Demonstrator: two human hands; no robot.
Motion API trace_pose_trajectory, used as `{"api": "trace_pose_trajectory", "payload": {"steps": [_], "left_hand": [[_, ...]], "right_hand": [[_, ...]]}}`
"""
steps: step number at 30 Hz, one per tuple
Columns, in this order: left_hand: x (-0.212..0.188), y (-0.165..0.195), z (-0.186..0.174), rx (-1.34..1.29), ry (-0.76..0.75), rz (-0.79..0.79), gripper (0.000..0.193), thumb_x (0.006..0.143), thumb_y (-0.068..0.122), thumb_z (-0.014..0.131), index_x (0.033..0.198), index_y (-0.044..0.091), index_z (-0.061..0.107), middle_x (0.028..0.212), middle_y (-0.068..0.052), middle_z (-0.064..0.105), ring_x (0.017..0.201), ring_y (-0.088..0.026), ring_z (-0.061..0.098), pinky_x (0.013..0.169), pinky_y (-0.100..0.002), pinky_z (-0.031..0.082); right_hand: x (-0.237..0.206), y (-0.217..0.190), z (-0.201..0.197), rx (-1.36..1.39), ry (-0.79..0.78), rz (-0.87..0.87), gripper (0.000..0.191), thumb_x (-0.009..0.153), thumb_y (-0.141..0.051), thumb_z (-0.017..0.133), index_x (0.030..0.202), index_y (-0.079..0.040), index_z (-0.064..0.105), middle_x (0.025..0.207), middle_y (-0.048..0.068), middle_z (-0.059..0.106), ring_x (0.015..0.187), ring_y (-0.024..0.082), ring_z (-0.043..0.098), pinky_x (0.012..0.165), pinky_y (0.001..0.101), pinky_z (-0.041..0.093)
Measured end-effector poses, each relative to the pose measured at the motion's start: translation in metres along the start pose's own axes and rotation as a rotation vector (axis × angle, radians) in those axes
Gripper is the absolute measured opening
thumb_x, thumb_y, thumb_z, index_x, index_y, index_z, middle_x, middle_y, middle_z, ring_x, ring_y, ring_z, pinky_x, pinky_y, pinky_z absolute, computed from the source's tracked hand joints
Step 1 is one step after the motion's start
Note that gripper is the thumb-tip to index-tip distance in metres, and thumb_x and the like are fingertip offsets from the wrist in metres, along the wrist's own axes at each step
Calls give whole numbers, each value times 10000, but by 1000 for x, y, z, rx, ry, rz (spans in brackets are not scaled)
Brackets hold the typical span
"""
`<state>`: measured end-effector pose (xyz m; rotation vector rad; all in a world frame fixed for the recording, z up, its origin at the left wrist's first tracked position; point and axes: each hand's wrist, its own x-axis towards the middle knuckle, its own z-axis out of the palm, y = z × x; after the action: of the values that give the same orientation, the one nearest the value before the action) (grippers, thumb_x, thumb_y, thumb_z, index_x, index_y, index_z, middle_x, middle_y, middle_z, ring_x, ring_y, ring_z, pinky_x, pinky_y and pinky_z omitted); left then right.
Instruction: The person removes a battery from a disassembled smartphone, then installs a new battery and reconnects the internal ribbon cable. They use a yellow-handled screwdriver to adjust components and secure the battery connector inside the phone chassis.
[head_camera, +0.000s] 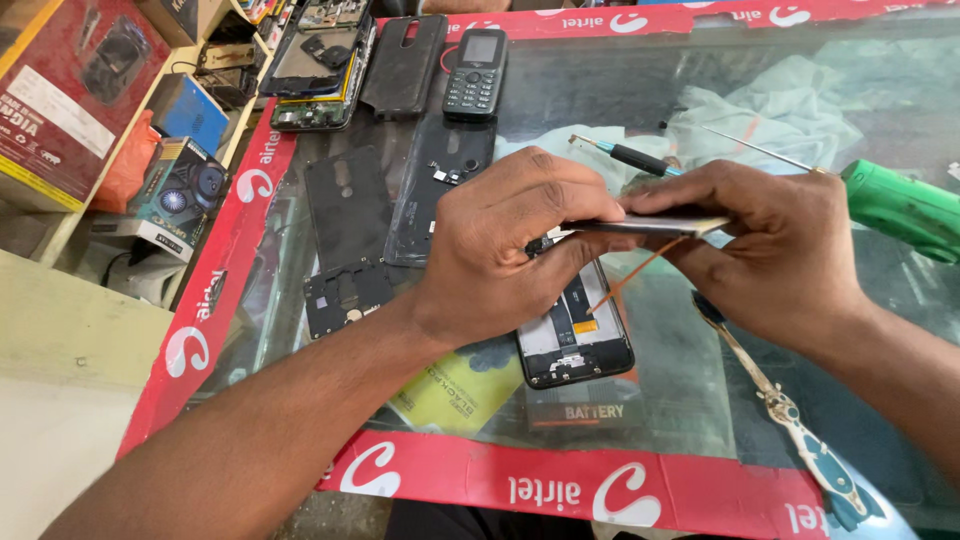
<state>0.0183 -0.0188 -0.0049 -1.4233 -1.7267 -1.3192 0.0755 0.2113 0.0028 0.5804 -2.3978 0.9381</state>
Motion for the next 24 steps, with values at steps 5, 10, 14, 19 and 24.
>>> {"api": "trace_pose_trajectory", "payload": {"steps": [5,10,14,19,24], "left_hand": [[-1,1,0,-29,0,-31,217,983,114,848,1126,59,694,1015,-56,730,929,-151,732,797,-263,606],[-1,4,0,-87,4,-103,210,1012,130,824,1170,53,708,1024,-60,745,886,-111,759,751,-221,650],[2,8,-4,-64,-11,-146,260,1021,124,804,1250,57,701,1037,-64,765,840,-92,760,715,-220,630],[6,16,-8,-27,31,-174,413,971,92,782,1342,29,613,1034,-95,747,867,-146,736,778,-263,626],[4,13,-11,-66,34,-166,278,1055,88,724,1325,84,654,1112,-64,766,984,-138,772,850,-227,637]], "right_hand": [[-3,-1,-1,-94,-44,154,344,832,-64,830,1163,-82,740,848,36,782,656,68,664,616,229,551],[-1,-9,-2,-13,-82,86,288,880,-151,814,1137,-54,727,904,33,794,747,70,733,637,239,586],[0,-15,-4,81,-150,205,327,902,-196,752,1150,-9,651,873,41,811,741,84,782,526,253,590],[0,-20,-6,190,-103,93,485,957,-202,695,1356,23,534,953,75,769,828,86,779,649,230,639],[-2,-21,-10,30,-168,164,561,845,-135,768,1373,-8,628,820,108,797,598,128,751,508,272,566]]}}
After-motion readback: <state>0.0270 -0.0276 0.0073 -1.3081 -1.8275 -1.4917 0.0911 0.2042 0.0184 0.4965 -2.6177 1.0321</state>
